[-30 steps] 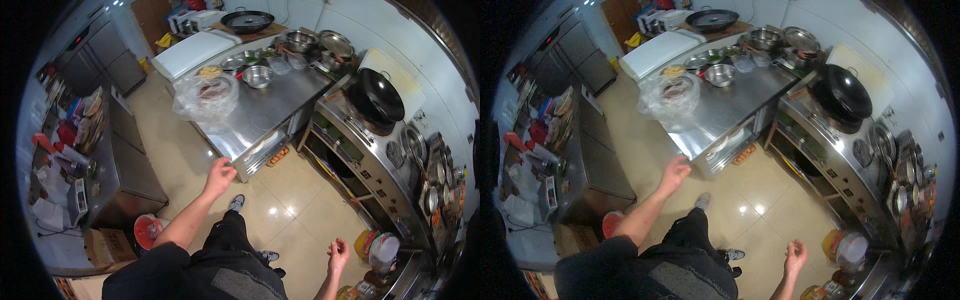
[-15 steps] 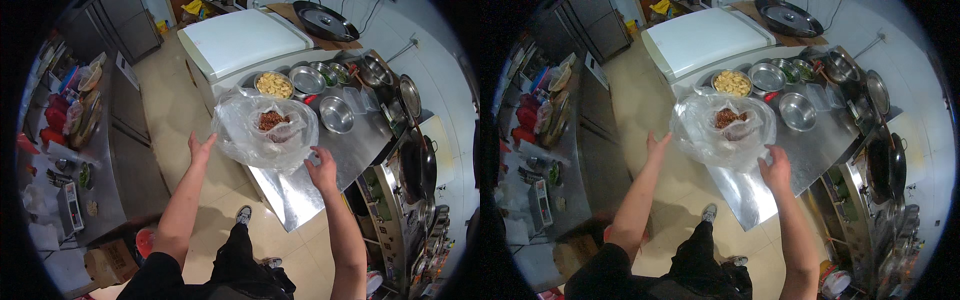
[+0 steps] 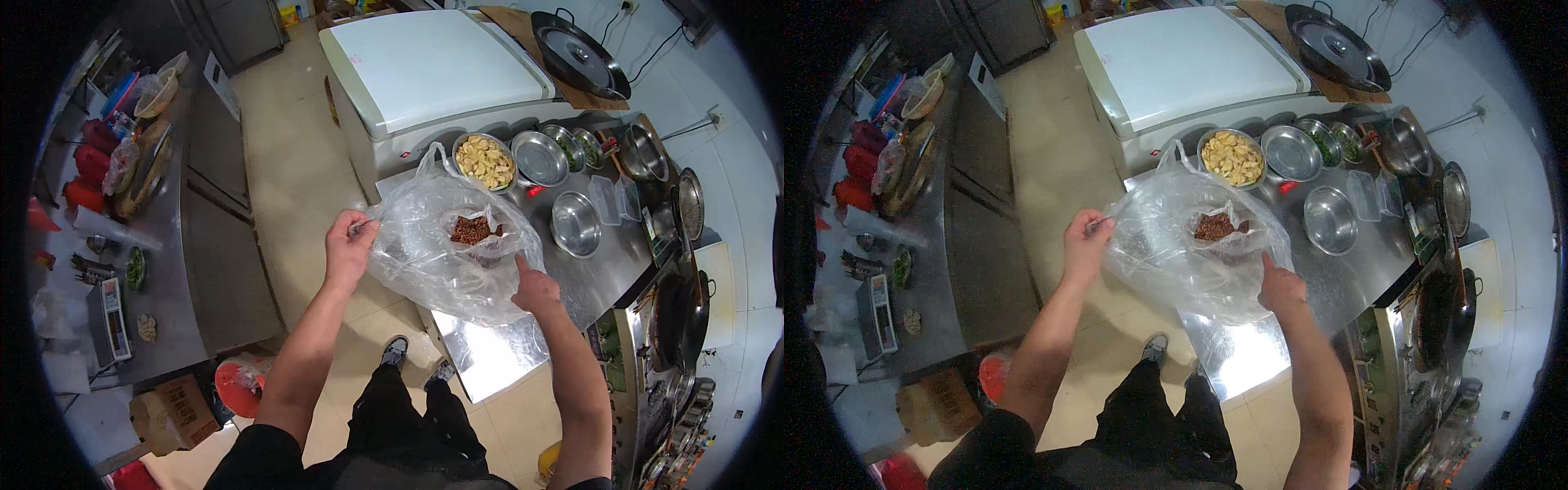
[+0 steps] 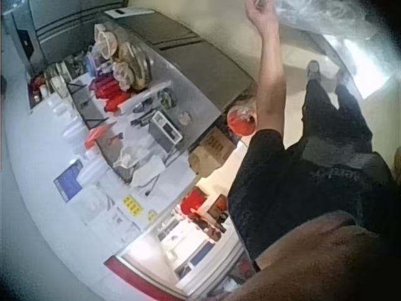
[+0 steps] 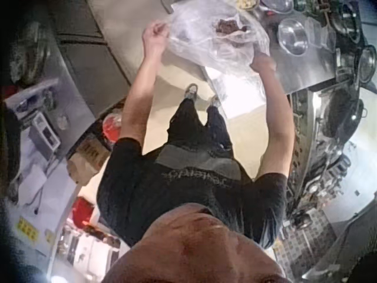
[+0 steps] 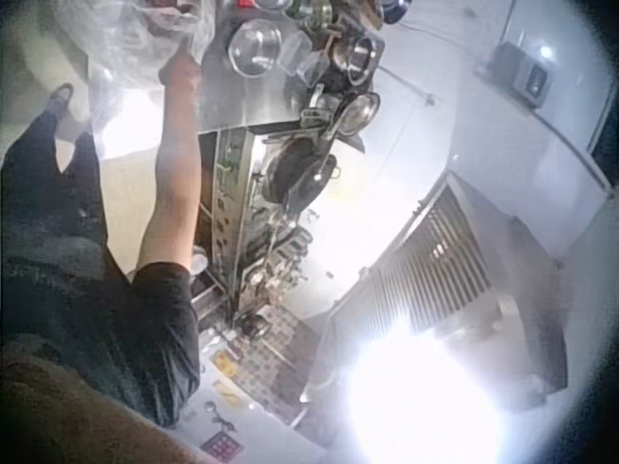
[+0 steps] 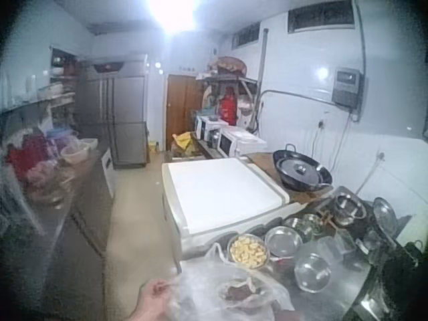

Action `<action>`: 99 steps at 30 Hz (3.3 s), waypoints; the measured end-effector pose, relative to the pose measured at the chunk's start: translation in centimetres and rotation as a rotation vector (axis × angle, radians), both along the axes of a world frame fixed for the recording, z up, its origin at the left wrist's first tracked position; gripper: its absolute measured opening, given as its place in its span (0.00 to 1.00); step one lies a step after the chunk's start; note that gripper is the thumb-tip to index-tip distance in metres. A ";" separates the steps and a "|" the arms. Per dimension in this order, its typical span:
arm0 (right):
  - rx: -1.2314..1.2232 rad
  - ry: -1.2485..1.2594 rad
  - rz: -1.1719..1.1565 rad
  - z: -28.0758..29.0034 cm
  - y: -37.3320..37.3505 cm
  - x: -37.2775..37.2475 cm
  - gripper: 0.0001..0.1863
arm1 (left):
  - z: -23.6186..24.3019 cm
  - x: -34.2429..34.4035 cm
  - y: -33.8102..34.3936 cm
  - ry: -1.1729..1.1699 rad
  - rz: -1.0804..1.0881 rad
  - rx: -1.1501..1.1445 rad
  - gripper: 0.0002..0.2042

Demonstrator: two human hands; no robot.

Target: The person garnishes a plate of cooked meat with green herbs, then cleans a wok with a steel wool pad and water. They transfer noodles from a blue colander into a white container, store the container in a refrigerator, and wash a bowl in the sink.

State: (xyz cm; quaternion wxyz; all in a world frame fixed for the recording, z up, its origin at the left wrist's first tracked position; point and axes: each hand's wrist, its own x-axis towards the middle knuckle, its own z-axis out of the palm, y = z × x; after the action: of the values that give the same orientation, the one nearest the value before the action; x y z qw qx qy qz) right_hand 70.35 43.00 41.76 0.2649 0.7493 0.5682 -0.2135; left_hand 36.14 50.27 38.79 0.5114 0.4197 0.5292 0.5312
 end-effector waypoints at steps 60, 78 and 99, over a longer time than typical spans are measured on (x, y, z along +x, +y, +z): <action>0.466 0.325 -0.051 32.9 -15.5 -5.5 0.14 | 41.6 17.6 2.0 -0.080 -1.319 0.631 0.08; 1.217 0.486 -0.364 39.5 -14.1 -2.7 0.14 | 39.4 16.2 -2.8 -0.048 -1.472 1.035 0.31; 0.984 0.266 -0.753 42.2 -33.3 3.5 0.12 | 15.7 33.9 -29.1 -0.514 -2.519 -0.238 0.31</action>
State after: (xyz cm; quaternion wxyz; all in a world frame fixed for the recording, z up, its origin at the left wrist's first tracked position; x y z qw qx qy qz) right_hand 73.88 9.69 83.94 -0.2765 0.8990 0.3255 -0.0972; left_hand 70.07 21.20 54.52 0.7778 0.4653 -0.2981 -0.2995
